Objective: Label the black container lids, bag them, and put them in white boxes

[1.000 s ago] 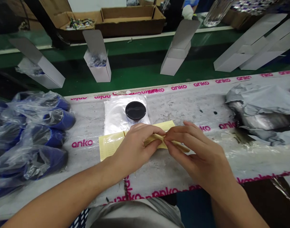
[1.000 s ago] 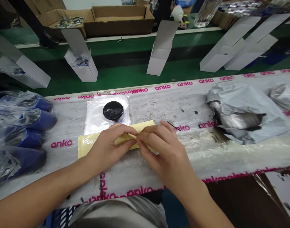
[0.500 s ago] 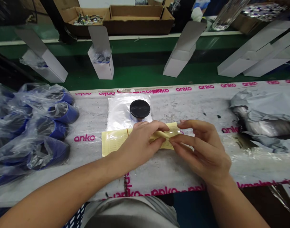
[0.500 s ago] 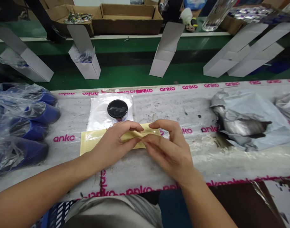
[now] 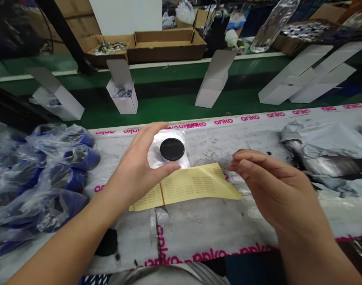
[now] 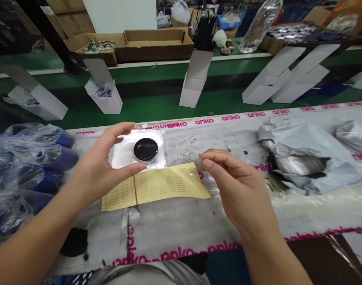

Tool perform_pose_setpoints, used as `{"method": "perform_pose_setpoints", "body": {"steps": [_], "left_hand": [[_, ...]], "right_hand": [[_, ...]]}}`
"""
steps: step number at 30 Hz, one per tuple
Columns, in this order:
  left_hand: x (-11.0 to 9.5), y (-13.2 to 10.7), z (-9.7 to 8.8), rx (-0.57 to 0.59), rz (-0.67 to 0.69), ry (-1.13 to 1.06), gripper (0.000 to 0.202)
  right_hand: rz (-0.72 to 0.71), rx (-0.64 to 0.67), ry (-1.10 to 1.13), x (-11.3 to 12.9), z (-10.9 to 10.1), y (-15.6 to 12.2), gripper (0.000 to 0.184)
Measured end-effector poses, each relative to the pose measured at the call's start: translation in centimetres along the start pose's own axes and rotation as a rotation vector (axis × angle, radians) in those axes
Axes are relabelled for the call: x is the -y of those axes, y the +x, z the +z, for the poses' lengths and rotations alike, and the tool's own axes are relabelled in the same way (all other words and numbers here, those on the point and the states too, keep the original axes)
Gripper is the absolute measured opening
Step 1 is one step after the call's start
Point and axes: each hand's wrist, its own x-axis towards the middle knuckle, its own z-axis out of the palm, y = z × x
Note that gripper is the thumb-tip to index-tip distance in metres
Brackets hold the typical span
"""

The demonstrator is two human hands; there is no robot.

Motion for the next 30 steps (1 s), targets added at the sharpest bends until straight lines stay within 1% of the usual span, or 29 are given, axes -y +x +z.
{"method": "perform_pose_setpoints", "body": {"steps": [1, 2, 3, 5, 7, 9, 11, 13, 17, 23, 26, 30], "left_hand": [[0.8, 0.3, 0.0, 0.055, -0.079, -0.034, 0.078], [1.6, 0.5, 0.2, 0.105, -0.147, -0.079, 0.088], [2.3, 0.6, 0.7, 0.139, -0.200, -0.124, 0.092], [3.1, 0.5, 1.8, 0.137, -0.254, -0.200, 0.084], [3.3, 0.3, 2.6, 0.101, -0.253, -0.261, 0.067], [3.2, 0.2, 2.9, 0.080, -0.204, -0.312, 0.055], [3.0, 0.1, 2.8, 0.087, -0.130, -0.367, 0.054], [3.2, 0.0, 2.7, 0.102, -0.080, -0.436, 0.059], [3.7, -0.1, 2.9, 0.116, -0.082, -0.555, 0.061], [4.0, -0.3, 3.3, 0.123, -0.043, -0.606, 0.065], [4.0, -0.2, 3.4, 0.124, -0.027, -0.631, 0.063], [3.8, -0.1, 3.4, 0.124, -0.020, -0.638, 0.061]], "right_hand": [[0.002, 0.019, 0.012, 0.6, 0.4, -0.1, 0.017], [0.013, 0.066, 0.027, 1.1, 0.9, -0.2, 0.018], [0.038, 0.139, 0.044, 1.7, 1.5, -0.3, 0.018], [0.122, 0.324, 0.079, 2.6, 2.8, -0.2, 0.019], [0.236, 0.490, 0.130, 3.1, 3.9, 0.3, 0.019], [0.358, 0.599, 0.178, 3.2, 4.6, 0.7, 0.020], [0.436, 0.653, 0.199, 2.9, 4.9, 0.9, 0.021], [0.458, 0.658, 0.196, 2.4, 5.0, 0.8, 0.023], [0.434, 0.594, 0.179, 1.3, 5.1, 0.2, 0.029], [0.380, 0.601, 0.135, 0.5, 5.3, 0.2, 0.031], [0.363, 0.598, 0.111, 0.3, 5.1, 0.4, 0.030], [0.361, 0.614, 0.100, 0.2, 4.9, 0.3, 0.034]]}}
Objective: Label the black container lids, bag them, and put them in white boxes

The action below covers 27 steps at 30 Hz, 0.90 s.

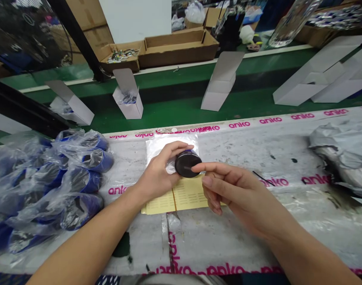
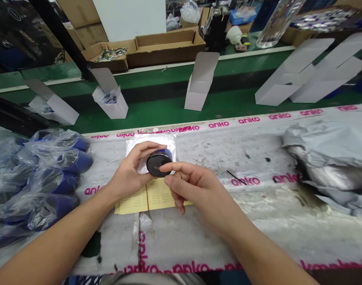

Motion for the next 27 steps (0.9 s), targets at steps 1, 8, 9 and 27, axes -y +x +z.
{"method": "perform_pose_setpoints", "body": {"steps": [1, 8, 9, 27], "left_hand": [[-0.07, 0.02, 0.00, 0.001, 0.000, 0.002, 0.060], [-0.49, -0.04, -0.01, 0.019, -0.007, 0.050, 0.055], [-0.52, -0.07, 0.00, 0.021, -0.006, 0.058, 0.053], [-0.16, -0.33, 0.02, 0.011, 0.029, 0.068, 0.051]], "right_hand": [[0.000, 0.001, -0.005, 0.01, 0.01, -0.02, 0.035], [0.014, -0.016, -0.021, 0.31, 0.34, -0.11, 0.039], [0.012, -0.017, -0.019, 0.32, 0.37, -0.11, 0.038], [0.004, 0.027, -0.027, 0.03, 0.42, -0.25, 0.047]]}}
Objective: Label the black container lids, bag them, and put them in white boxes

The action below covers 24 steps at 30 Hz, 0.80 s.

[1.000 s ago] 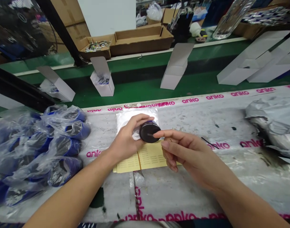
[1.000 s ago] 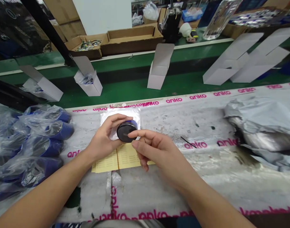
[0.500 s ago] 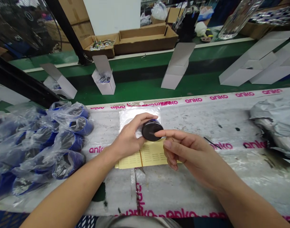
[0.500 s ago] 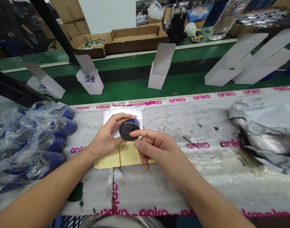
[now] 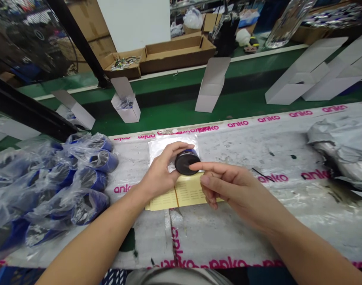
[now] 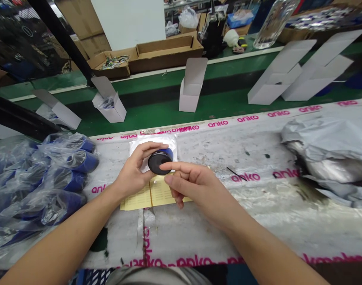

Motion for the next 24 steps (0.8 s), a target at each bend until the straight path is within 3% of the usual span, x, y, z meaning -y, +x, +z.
{"method": "perform_pose_setpoints", "body": {"steps": [24], "left_hand": [[-0.17, 0.10, -0.01, -0.008, 0.097, 0.088, 0.053]], "right_hand": [[-0.070, -0.046, -0.017, 0.12, 0.85, -0.17, 0.053]]}}
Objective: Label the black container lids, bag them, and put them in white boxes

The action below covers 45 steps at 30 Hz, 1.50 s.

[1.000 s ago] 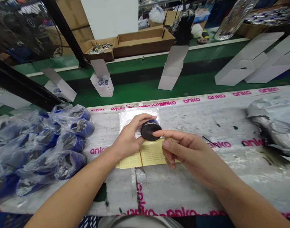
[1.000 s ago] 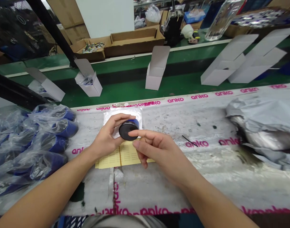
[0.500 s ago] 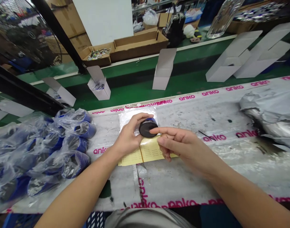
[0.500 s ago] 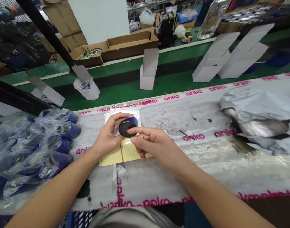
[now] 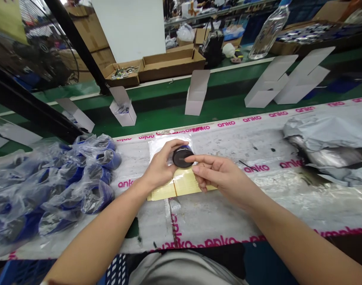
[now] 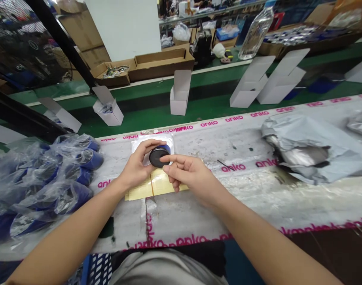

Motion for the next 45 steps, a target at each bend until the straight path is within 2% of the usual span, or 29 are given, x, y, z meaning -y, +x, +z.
{"method": "perform_pose_setpoints", "body": {"steps": [8, 19, 30, 45], "left_hand": [[0.36, -0.06, -0.11, -0.008, -0.010, -0.018, 0.055], [0.26, -0.14, -0.10, -0.009, -0.014, -0.019, 0.052], [0.62, -0.20, -0.12, -0.014, -0.003, -0.029, 0.062], [0.48, -0.19, -0.24, -0.013, -0.008, -0.032, 0.061]], "right_hand": [[-0.029, -0.017, -0.010, -0.12, -0.04, -0.05, 0.049], [-0.030, 0.034, 0.006, -0.28, -0.24, -0.11, 0.044], [-0.017, 0.022, -0.022, -0.43, -0.13, 0.14, 0.053], [-0.044, 0.000, -0.043, -0.29, -0.11, -0.06, 0.049]]}}
